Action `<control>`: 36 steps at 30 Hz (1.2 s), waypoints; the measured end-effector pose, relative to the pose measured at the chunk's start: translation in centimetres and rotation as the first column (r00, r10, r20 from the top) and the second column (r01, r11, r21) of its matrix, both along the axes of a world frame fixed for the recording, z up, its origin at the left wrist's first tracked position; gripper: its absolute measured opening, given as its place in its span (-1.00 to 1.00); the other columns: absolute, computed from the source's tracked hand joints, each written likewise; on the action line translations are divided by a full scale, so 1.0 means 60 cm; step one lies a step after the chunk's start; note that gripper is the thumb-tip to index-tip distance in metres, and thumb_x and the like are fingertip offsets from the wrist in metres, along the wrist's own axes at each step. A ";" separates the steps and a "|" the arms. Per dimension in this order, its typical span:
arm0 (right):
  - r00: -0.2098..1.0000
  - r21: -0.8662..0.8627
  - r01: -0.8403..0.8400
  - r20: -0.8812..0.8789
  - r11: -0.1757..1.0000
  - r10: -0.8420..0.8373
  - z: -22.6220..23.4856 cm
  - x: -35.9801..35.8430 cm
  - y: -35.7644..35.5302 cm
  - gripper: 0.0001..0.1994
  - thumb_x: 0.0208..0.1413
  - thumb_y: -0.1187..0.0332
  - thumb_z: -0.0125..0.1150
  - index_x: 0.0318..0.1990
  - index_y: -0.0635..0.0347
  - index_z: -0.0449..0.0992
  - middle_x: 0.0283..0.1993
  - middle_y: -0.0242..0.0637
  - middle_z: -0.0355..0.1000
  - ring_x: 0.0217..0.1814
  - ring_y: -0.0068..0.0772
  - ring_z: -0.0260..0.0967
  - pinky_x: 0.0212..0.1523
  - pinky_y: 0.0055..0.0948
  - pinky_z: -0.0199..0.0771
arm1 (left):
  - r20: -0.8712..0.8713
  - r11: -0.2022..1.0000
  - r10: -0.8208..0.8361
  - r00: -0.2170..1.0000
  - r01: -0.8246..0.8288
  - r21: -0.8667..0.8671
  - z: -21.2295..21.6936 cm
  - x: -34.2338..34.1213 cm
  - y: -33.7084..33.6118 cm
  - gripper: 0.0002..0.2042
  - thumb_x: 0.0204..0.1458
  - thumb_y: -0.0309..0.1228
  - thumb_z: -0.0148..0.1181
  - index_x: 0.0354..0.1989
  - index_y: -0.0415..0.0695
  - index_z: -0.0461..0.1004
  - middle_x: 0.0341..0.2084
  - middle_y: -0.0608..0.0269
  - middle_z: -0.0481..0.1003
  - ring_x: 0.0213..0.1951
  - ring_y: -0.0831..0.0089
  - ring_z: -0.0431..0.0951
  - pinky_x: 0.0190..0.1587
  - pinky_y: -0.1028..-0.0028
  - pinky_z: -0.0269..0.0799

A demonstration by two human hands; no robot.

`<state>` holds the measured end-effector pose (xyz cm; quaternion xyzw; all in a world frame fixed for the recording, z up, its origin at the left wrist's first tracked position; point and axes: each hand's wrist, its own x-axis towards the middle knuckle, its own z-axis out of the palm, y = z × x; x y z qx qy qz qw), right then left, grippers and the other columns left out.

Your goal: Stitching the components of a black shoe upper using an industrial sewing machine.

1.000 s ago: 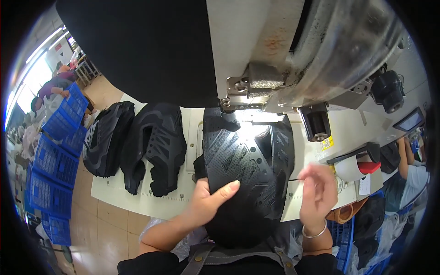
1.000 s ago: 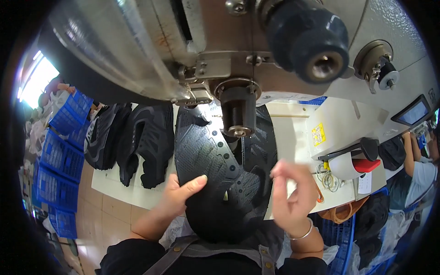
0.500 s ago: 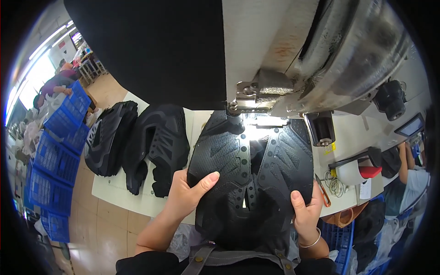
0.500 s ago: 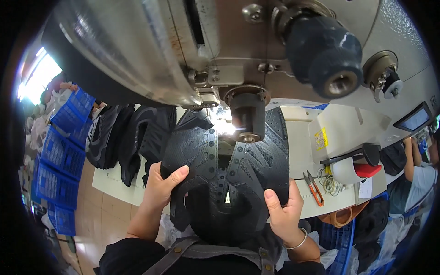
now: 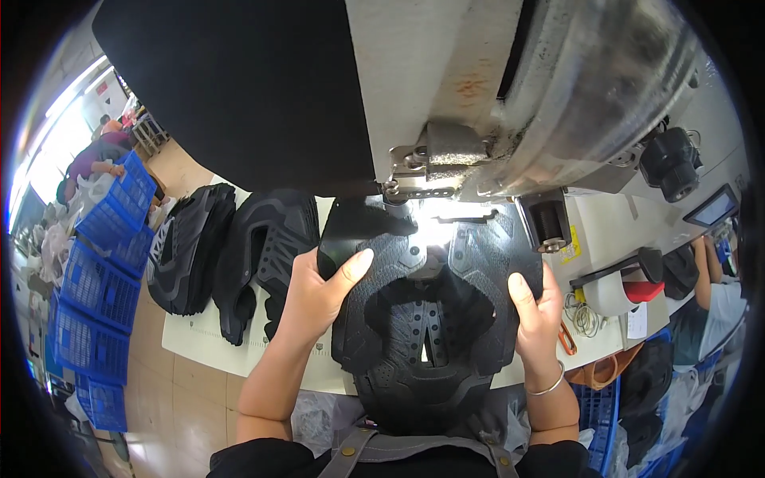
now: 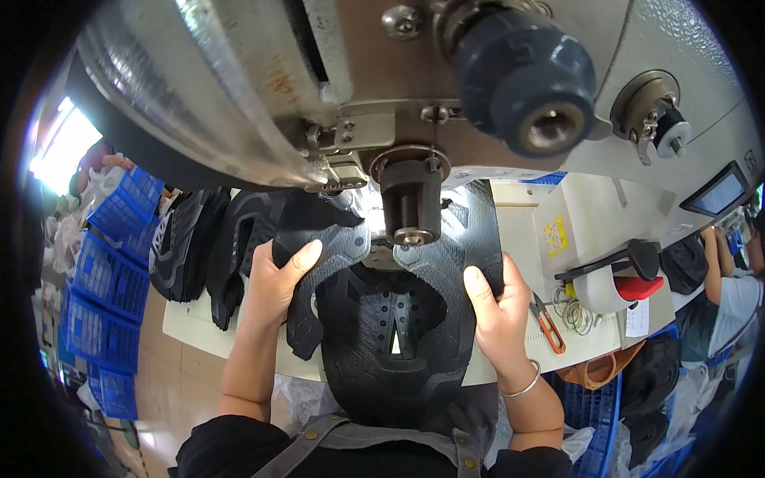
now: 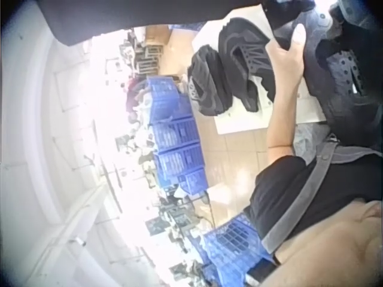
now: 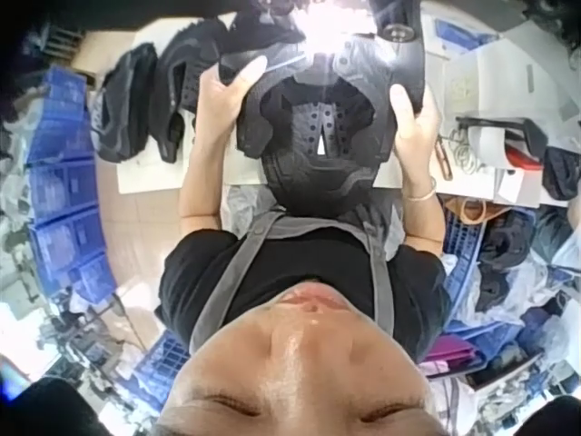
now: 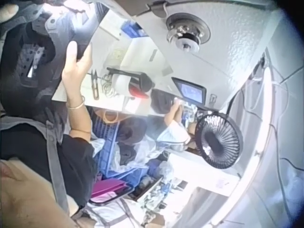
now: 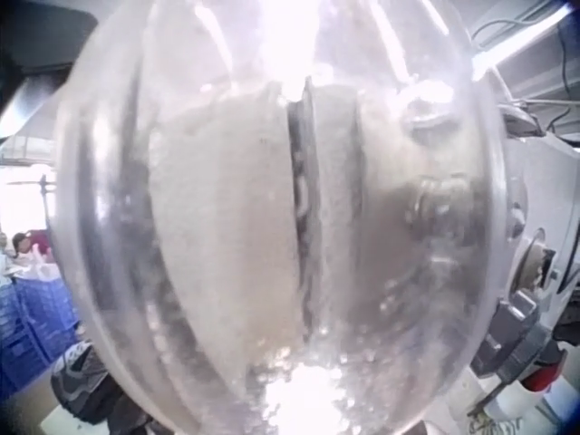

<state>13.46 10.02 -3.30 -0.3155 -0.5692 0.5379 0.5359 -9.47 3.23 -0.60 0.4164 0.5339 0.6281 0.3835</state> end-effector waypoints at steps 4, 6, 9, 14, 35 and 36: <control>0.998 -0.023 -0.016 -0.057 1.000 0.015 0.009 -0.008 0.018 -0.81 0.07 0.41 0.02 -0.20 0.33 0.37 -0.33 -0.44 0.36 -0.33 -0.72 0.22 -0.28 -0.70 0.24 | -0.013 0.999 0.010 1.000 -0.010 0.043 0.005 -0.006 0.020 -0.74 -0.03 -0.33 0.16 -0.32 -0.32 0.46 -0.49 0.36 0.46 -0.44 0.69 0.37 -0.33 0.64 0.30; 0.999 -0.038 -0.018 -0.048 0.999 0.016 0.010 -0.010 0.025 -0.81 0.07 0.42 0.02 -0.20 0.34 0.37 -0.33 -0.44 0.36 -0.33 -0.72 0.22 -0.28 -0.70 0.25 | -0.012 0.999 0.002 1.000 -0.001 0.049 0.003 -0.015 0.029 -0.73 -0.03 -0.32 0.16 -0.32 -0.33 0.46 -0.48 0.35 0.46 -0.43 0.68 0.38 -0.32 0.63 0.31; 0.999 -0.049 -0.016 -0.031 0.999 0.014 0.004 -0.007 0.034 -0.81 0.07 0.43 0.02 -0.19 0.34 0.37 -0.33 -0.43 0.37 -0.34 -0.72 0.23 -0.29 -0.70 0.25 | -0.032 0.999 -0.016 0.999 0.018 0.046 0.005 -0.023 0.035 -0.72 -0.03 -0.32 0.16 -0.31 -0.35 0.45 -0.45 0.30 0.47 -0.40 0.66 0.40 -0.29 0.61 0.33; 0.998 -0.075 -0.026 -0.066 0.997 0.021 0.007 -0.012 0.032 -0.81 0.07 0.44 0.02 -0.19 0.35 0.37 -0.32 -0.41 0.38 -0.34 -0.70 0.26 -0.29 -0.68 0.28 | -0.055 0.999 0.030 0.998 -0.029 0.029 0.000 -0.021 0.035 -0.81 -0.05 -0.47 0.13 -0.29 -0.33 0.44 -0.42 0.25 0.48 -0.43 0.59 0.47 -0.33 0.61 0.40; 0.963 -0.061 -0.222 0.146 0.973 0.229 -0.021 -0.026 0.117 -0.85 0.02 0.41 0.01 -0.34 0.31 0.43 -0.51 -0.37 0.34 -0.60 -0.67 0.20 -0.62 -0.65 0.22 | -0.243 0.779 0.588 0.771 -0.621 -0.085 -0.095 -0.310 -0.089 -0.61 -0.06 -0.51 0.07 0.00 -0.35 0.27 -0.18 0.12 0.40 -0.16 0.44 0.40 -0.07 0.52 0.28; 0.934 -0.090 -0.195 0.286 0.977 0.213 -0.020 -0.017 0.101 -0.85 0.01 0.45 0.03 -0.28 0.31 0.41 -0.46 -0.34 0.37 -0.61 -0.63 0.22 -0.60 -0.66 0.26 | -0.349 0.789 0.521 0.779 -0.596 -0.150 -0.131 -0.341 -0.122 -0.60 -0.06 -0.49 0.07 0.00 -0.36 0.26 -0.15 0.07 0.39 -0.12 0.39 0.39 -0.03 0.50 0.25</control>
